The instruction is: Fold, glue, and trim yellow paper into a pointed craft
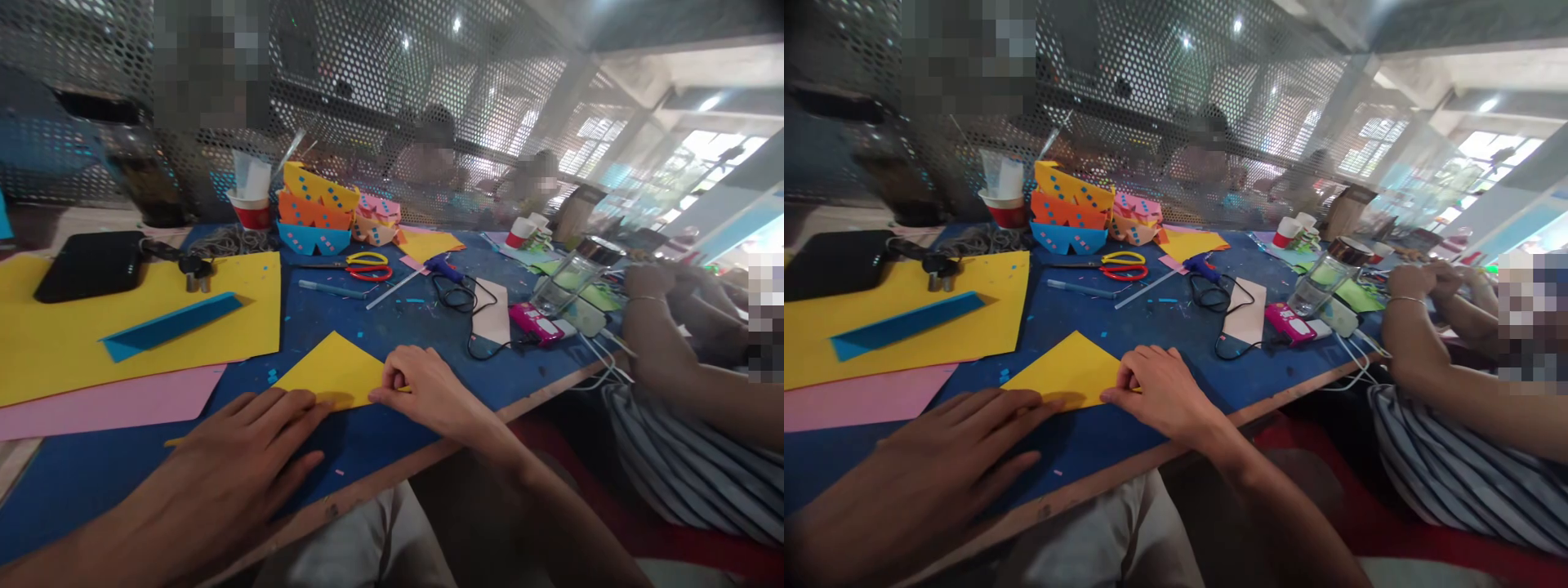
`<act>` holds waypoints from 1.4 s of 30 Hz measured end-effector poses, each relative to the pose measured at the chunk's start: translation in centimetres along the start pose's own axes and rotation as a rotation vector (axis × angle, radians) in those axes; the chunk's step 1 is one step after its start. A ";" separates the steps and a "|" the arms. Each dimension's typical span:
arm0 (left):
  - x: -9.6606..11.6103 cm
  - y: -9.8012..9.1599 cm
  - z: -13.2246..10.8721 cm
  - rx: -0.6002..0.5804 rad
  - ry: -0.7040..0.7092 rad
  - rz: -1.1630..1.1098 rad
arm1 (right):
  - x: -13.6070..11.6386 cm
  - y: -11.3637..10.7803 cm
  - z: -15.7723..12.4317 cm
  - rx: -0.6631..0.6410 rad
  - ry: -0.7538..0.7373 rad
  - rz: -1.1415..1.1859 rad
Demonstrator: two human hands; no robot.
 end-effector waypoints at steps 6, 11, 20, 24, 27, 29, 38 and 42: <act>-0.3 0.5 0.0 -0.054 -0.034 -0.028 | 0.1 -0.1 -0.2 -0.008 0.006 0.014; -0.3 0.9 -0.2 -0.082 -0.030 -0.031 | 0.7 -0.1 -0.6 0.052 0.004 -0.004; -0.1 0.8 0.1 -0.089 -0.035 -0.038 | 2.6 -0.7 -1.6 0.130 0.048 0.022; -0.1 0.7 0.0 -0.082 -0.034 -0.005 | 2.9 -0.7 -1.8 0.170 0.050 0.017; -0.3 0.9 -0.2 -0.076 -0.022 -0.018 | 3.0 -0.8 -1.9 0.189 0.049 0.035; -0.7 0.9 -0.3 -0.069 -0.030 -0.026 | 3.0 -0.8 -2.0 0.188 0.045 0.043; -0.1 -0.2 0.4 -0.042 -0.006 -0.010 | 3.2 -0.6 -1.7 0.164 0.045 0.011; -0.1 -0.2 0.4 -0.058 -0.008 -0.024 | 3.4 -0.7 -1.6 0.165 0.021 0.015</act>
Point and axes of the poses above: each hand's wrist, its own z-axis towards the middle knuckle, its own y-axis out of the palm, x = y × z, the point moved 9 cm from there along z, towards the middle knuckle, and after that the axes turned 2 degrees about x, right-handed, at the moved point
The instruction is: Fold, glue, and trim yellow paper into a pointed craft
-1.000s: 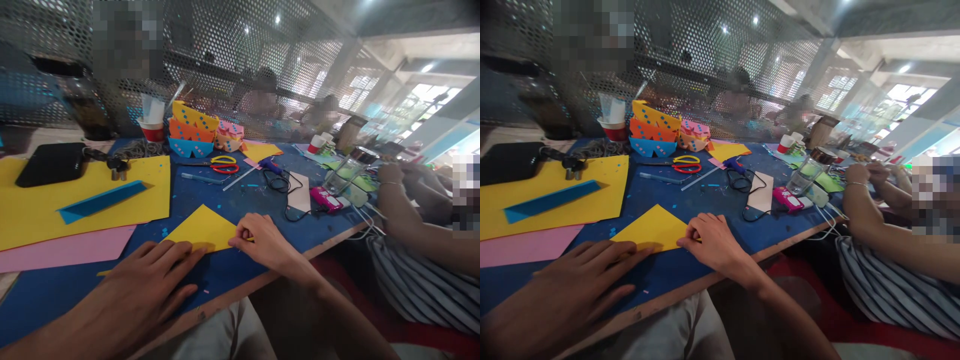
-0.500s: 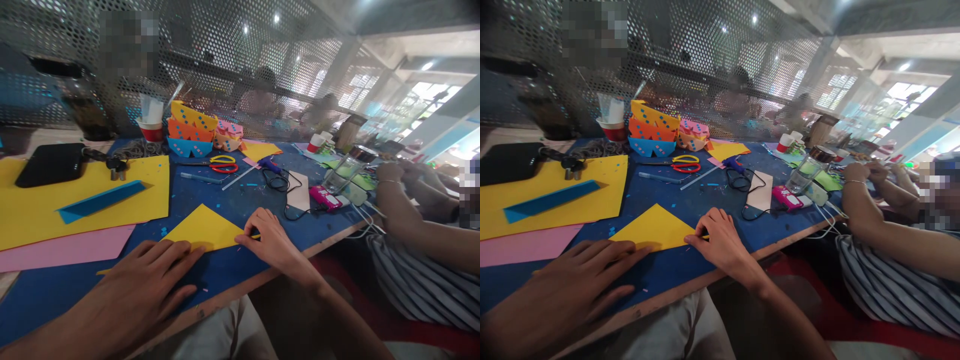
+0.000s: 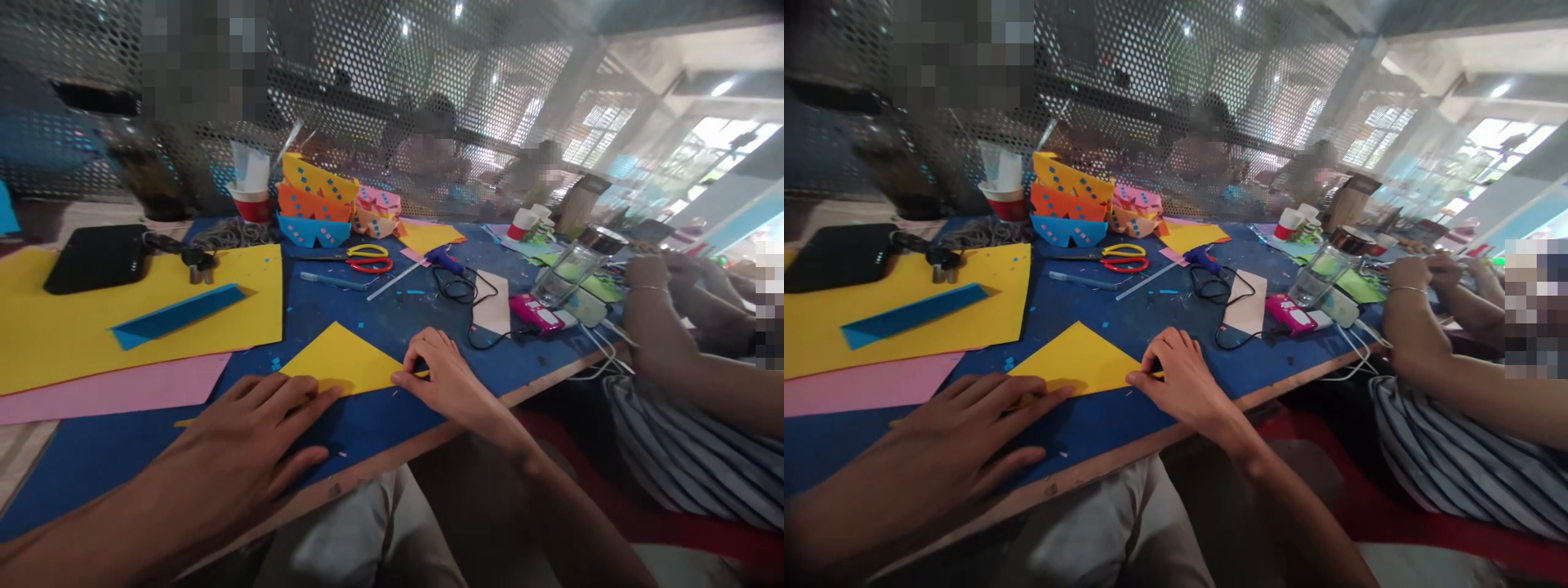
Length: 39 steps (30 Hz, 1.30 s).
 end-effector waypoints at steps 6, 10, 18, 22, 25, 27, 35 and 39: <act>-0.1 0.0 -0.1 0.008 0.007 -0.014 | 0.2 0.1 -0.2 -0.003 -0.019 0.024; -0.1 -0.1 0.0 0.029 0.005 -0.032 | 0.3 0.1 -0.3 -0.008 -0.044 0.028; -0.8 1.1 -0.6 -0.031 -0.008 -0.036 | 1.0 -0.1 -0.6 -0.004 -0.143 0.088; -1.0 1.3 -0.8 -0.029 -0.014 -0.041 | 1.4 -0.3 -0.7 0.009 -0.180 0.106; -1.2 1.4 -0.8 -0.017 -0.024 -0.038 | 1.3 -0.4 -0.7 0.007 -0.230 0.131; -1.1 1.4 -0.7 -0.011 -0.015 -0.026 | 1.3 -0.5 -0.7 0.015 -0.257 0.148; -0.8 0.9 -0.3 0.073 -0.003 -0.033 | 1.6 -0.5 -0.7 -0.003 -0.231 0.201; -0.8 1.5 -0.6 0.017 -0.008 -0.033 | 1.7 -0.6 -0.6 -0.029 -0.195 0.207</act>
Point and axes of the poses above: each hand's wrist, its own z-axis towards the middle knuckle, its own y-axis out of the palm, x = y × z, the point moved 9 cm from there along z, towards the middle knuckle, and after that the axes turned 2 degrees about x, right-handed, at the moved point
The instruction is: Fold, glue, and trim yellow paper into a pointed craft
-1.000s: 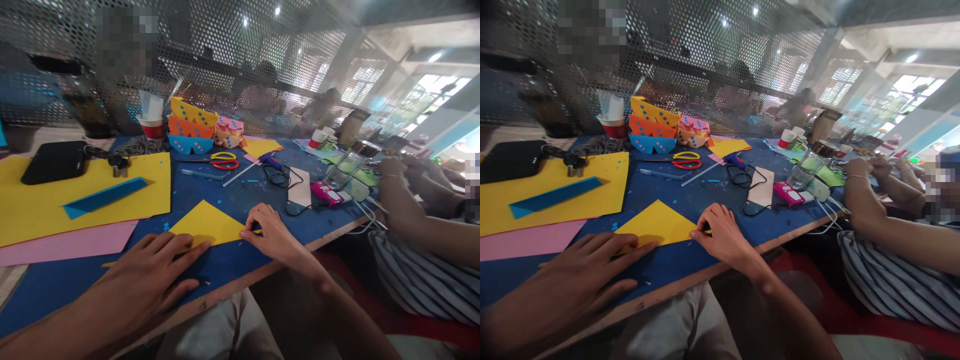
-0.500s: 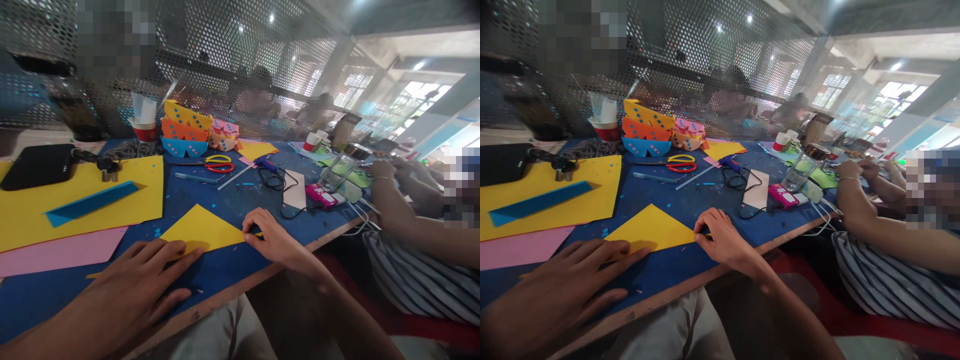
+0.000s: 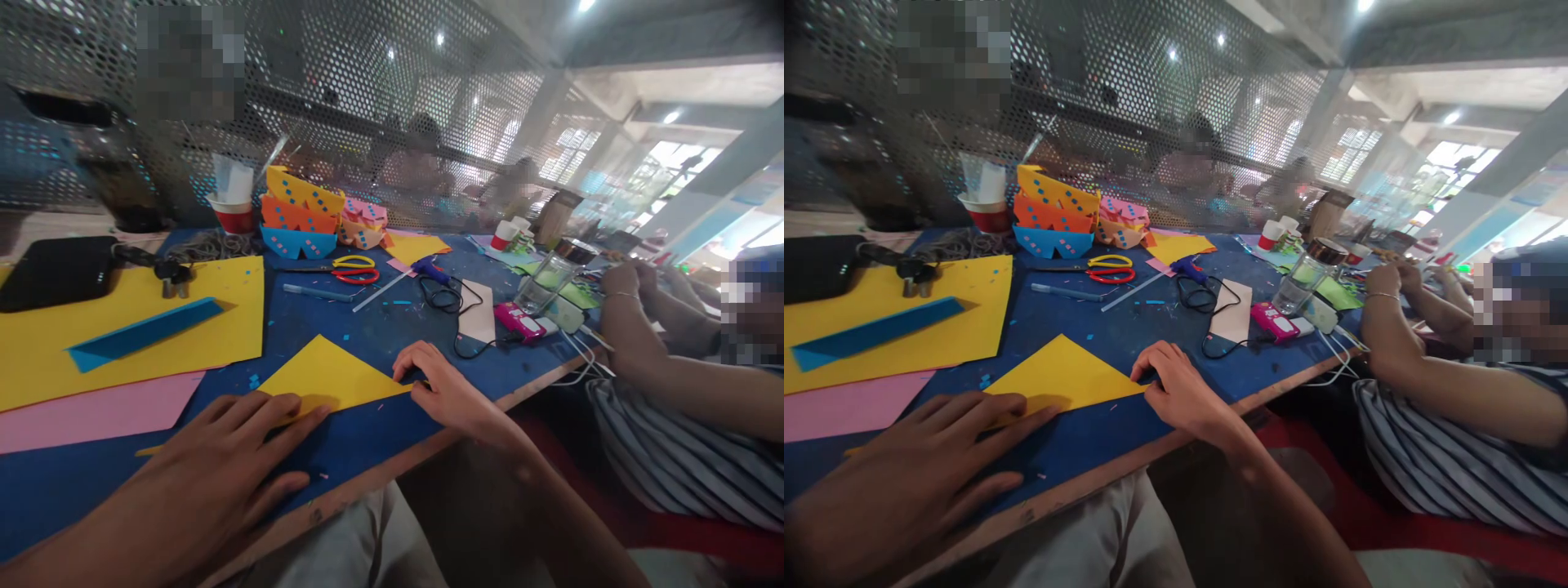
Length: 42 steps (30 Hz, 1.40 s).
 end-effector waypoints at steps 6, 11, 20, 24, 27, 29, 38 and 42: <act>0.5 -0.5 0.6 -0.062 -0.021 0.000 | -3.6 -1.3 0.2 0.176 0.006 -0.078; 1.3 -0.9 1.0 -0.066 0.001 0.043 | -8.6 0.9 1.2 0.142 -0.057 -0.131; 1.4 -0.9 0.8 -0.009 0.029 0.051 | -6.8 6.0 3.0 -0.021 0.043 -0.209; 1.4 -0.9 0.9 -0.027 0.033 0.059 | -6.8 6.0 2.8 -0.019 0.041 -0.211; 1.6 -0.9 1.0 -0.056 0.026 0.078 | -6.9 6.0 2.8 -0.017 0.043 -0.209; 1.7 -1.0 1.0 -0.077 0.017 0.077 | -6.9 6.0 2.9 -0.015 0.051 -0.203; 0.2 -1.2 2.9 0.024 0.003 -0.109 | -6.7 5.8 3.2 -0.016 0.068 -0.152; -2.2 0.3 5.5 -0.054 -0.287 -0.374 | -6.6 5.8 3.1 -0.027 0.084 -0.152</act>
Point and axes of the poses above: each hand's wrist, its own z-axis towards the middle knuckle, its own y-axis out of the palm, x = y × z, the point moved 9 cm from there along z, towards the middle knuckle, and after that the axes turned 2 degrees about x, right-handed, at the moved point
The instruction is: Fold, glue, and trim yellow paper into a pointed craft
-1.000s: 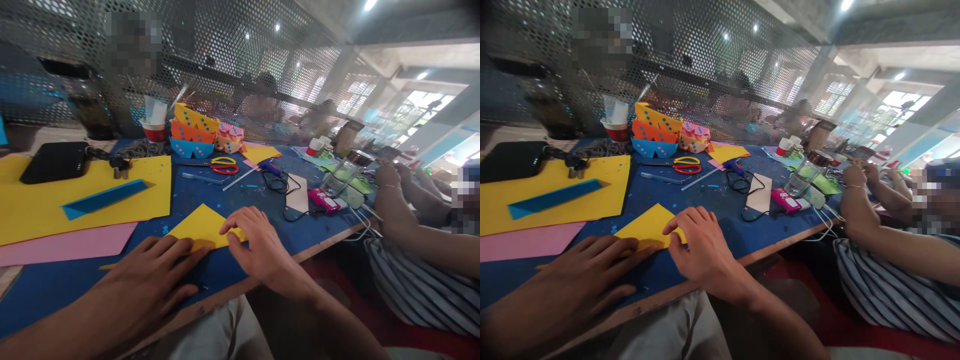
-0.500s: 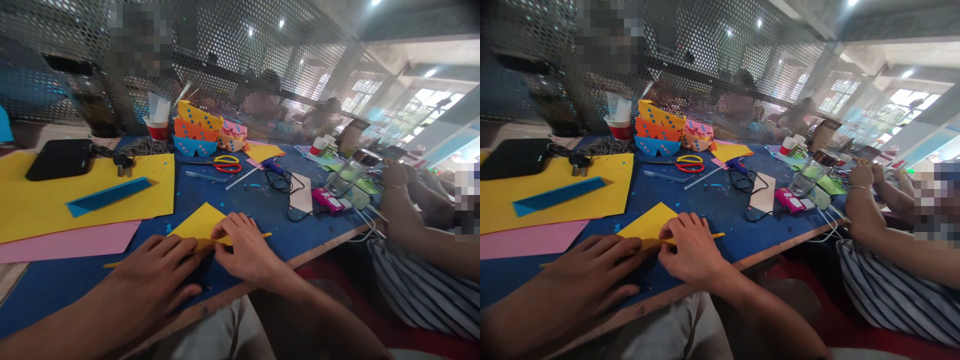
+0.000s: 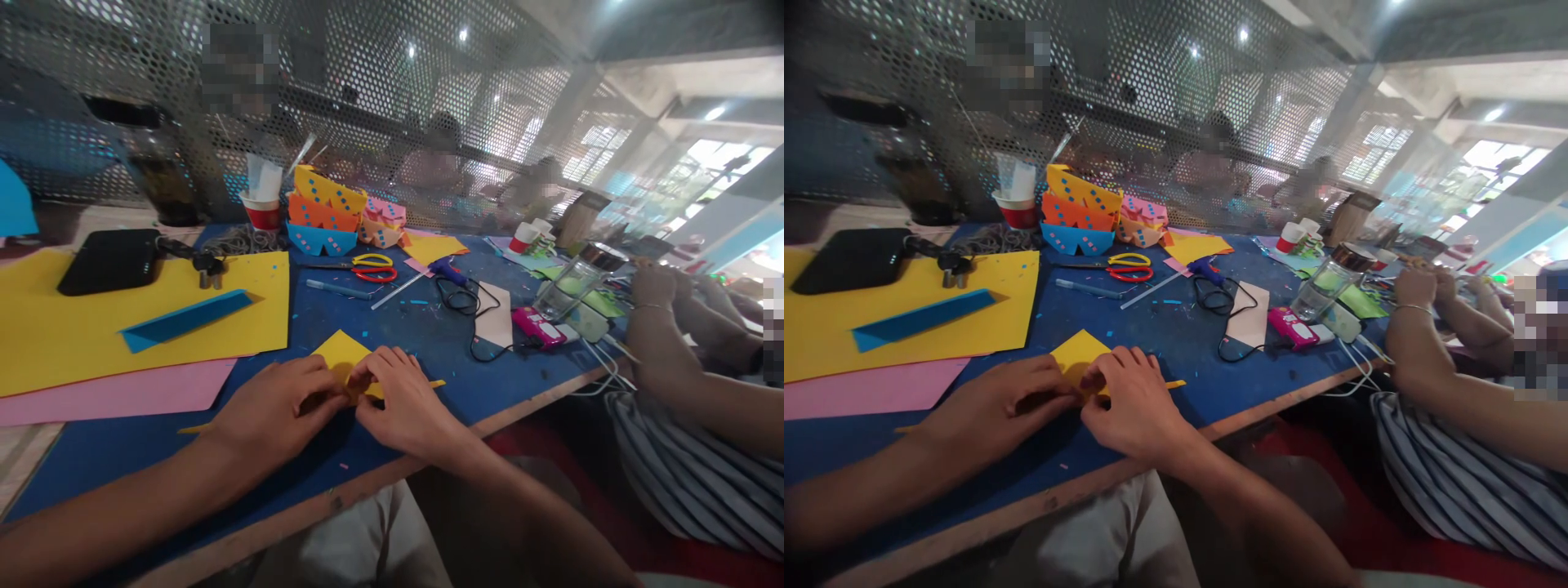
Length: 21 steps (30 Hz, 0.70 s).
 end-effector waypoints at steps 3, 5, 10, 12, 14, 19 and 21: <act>0.1 -0.2 1.0 0.012 -0.150 0.002 | 0.1 0.1 0.0 -0.010 0.003 -0.016; 0.5 -0.4 1.2 0.018 -0.195 0.021 | 0.0 0.1 0.0 -0.010 -0.006 -0.019; 0.8 -0.5 1.2 -0.004 -0.263 0.042 | 0.1 0.2 -0.1 0.002 -0.026 -0.018; 0.6 -0.5 1.1 -0.001 -0.288 0.056 | 0.2 0.2 -0.1 0.015 -0.035 -0.016; 0.4 -0.4 1.1 0.003 -0.302 0.066 | 0.2 0.3 -0.1 0.023 -0.043 -0.014; 0.3 -0.4 1.1 0.011 -0.273 0.048 | 0.4 0.4 0.0 0.017 -0.030 -0.016; 0.4 -0.5 1.1 0.008 -0.252 0.024 | 0.3 0.4 0.0 0.012 -0.025 -0.020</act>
Point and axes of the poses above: each hand's wrist, its own z-axis towards the middle knuckle, its own y-axis out of the palm, x = y × z, the point moved 9 cm from there along z, towards the middle knuckle, and after that the axes turned 2 degrees about x, right-handed, at the moved point
